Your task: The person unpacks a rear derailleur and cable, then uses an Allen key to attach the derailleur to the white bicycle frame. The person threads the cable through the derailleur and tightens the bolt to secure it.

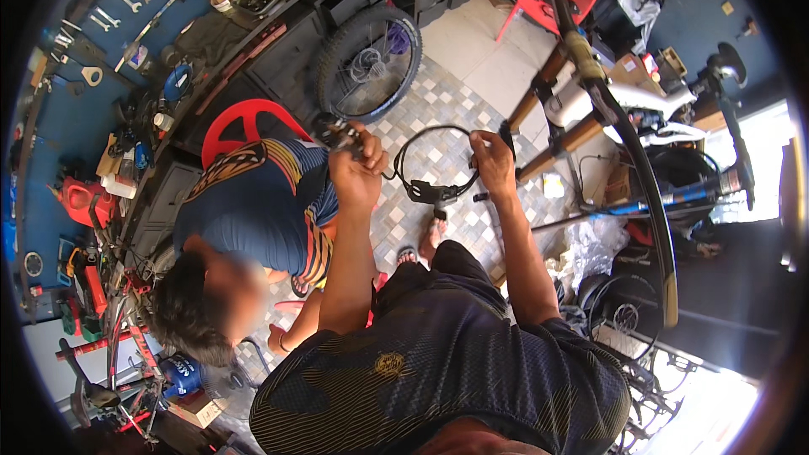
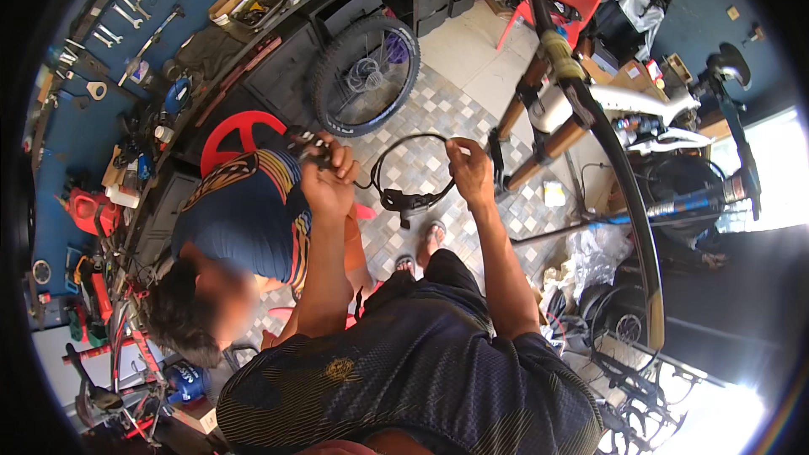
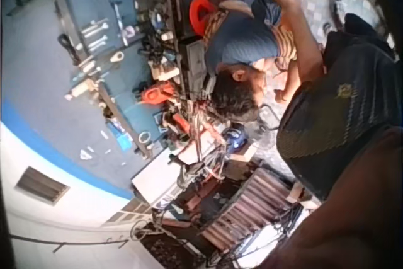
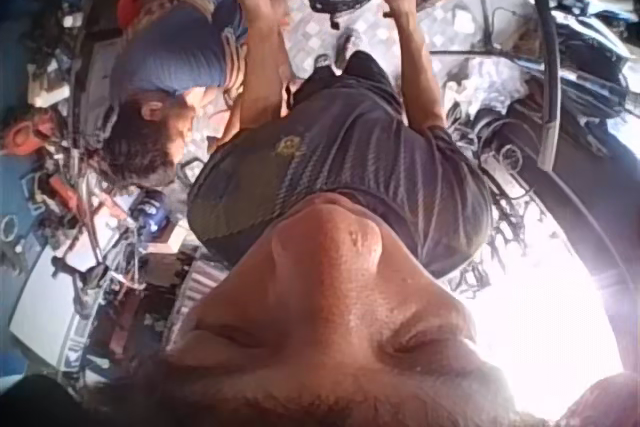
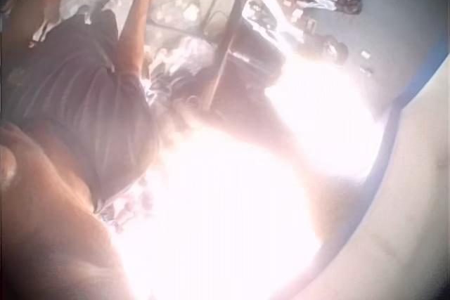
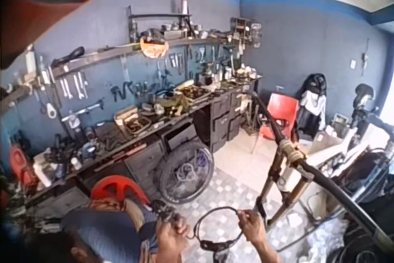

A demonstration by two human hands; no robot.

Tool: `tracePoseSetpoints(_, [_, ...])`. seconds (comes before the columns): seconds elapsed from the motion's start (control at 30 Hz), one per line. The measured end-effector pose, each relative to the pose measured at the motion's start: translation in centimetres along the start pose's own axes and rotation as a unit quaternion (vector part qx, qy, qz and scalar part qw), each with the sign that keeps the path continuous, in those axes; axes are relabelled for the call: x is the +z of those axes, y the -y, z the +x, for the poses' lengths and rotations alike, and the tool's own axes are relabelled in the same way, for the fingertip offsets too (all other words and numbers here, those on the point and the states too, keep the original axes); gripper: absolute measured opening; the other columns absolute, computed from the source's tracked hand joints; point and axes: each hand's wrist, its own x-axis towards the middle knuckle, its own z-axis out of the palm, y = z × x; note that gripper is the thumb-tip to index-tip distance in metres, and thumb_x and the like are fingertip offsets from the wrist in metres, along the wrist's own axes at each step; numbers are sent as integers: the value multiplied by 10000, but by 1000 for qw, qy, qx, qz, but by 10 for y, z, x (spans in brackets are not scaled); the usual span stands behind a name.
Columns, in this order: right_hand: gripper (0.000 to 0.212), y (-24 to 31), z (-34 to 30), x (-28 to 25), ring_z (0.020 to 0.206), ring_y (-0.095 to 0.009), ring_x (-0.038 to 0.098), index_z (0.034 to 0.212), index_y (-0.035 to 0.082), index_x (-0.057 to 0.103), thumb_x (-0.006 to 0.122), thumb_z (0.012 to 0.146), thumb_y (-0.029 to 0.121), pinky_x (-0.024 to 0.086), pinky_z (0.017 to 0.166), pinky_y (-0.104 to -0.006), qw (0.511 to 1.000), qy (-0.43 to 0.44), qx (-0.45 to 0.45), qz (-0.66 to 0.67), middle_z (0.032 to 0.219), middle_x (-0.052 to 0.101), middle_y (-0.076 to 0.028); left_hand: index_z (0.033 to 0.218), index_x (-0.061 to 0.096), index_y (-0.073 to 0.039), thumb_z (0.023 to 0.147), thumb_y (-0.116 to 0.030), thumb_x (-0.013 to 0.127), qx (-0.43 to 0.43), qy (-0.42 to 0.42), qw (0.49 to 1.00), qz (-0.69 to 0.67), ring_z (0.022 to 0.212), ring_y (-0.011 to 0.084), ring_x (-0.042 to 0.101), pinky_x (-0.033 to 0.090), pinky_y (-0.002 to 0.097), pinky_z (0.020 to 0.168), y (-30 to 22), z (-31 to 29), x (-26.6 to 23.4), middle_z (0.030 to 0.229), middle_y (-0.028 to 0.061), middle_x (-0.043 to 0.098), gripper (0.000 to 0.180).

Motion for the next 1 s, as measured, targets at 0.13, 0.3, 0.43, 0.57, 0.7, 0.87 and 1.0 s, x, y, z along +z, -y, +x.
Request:
tracePoseSetpoints(0.13, [366,-18,43,7,681,-275,695,1273,96,638,607,965,291,528,672,-396,989,101,-7,-104,750,727,-122,964,551,-103,1006,-437,562,11,25,996,-88,558,101,336,295,249,461,-14,71,5,696,10,435,337])
tracePoseSetpoints(0.3, [299,2,102,20,1152,-264,653,1198,97,723,572,945,46,510,946,-345,922,365,-129,-1,1206,702,-125,952,562,-108,1013,-423,564,-44,-38,996,-71,557,95,350,281,233,434,-14,174,13,673,-1,449,320])
tracePoseSetpoints(0.43, [414,3,128,27,1106,-247,671,1321,-41,576,610,1027,249,524,981,-365,837,431,11,336,1202,682,-165,921,568,-117,1004,-422,590,-64,-81,993,-50,532,94,363,268,223,404,-4,239,14,669,-2,453,317])
tracePoseSetpoints(0.57, [579,-1,168,40,951,-285,710,1401,-27,456,522,1044,423,589,841,-386,782,347,54,515,1148,666,-230,934,564,-120,1007,-417,585,-95,-77,992,-45,523,87,352,248,219,389,2,295,0,675,-4,452,307])
tracePoseSetpoints(0.7, [685,-9,239,45,778,-196,709,1331,1,561,374,1045,594,580,618,-288,732,230,176,617,933,722,-92,949,560,-124,1013,-392,584,-133,-20,990,38,526,73,351,254,213,417,10,352,-17,687,-15,455,277])
tracePoseSetpoints(0.87, [465,48,329,58,660,-83,558,1159,46,661,471,1053,456,447,536,-231,846,152,141,490,745,608,11,950,582,-110,939,-224,719,-140,39,960,238,514,30,390,269,212,448,2,425,-41,704,-47,496,179])
tracePoseSetpoints(1.0, [349,119,392,87,692,-87,507,1083,32,707,540,1037,335,410,635,-262,950,129,49,279,733,565,18,1076,624,0,869,-208,762,-124,204,813,532,817,149,613,492,309,742,4,476,-65,892,72,661,325])
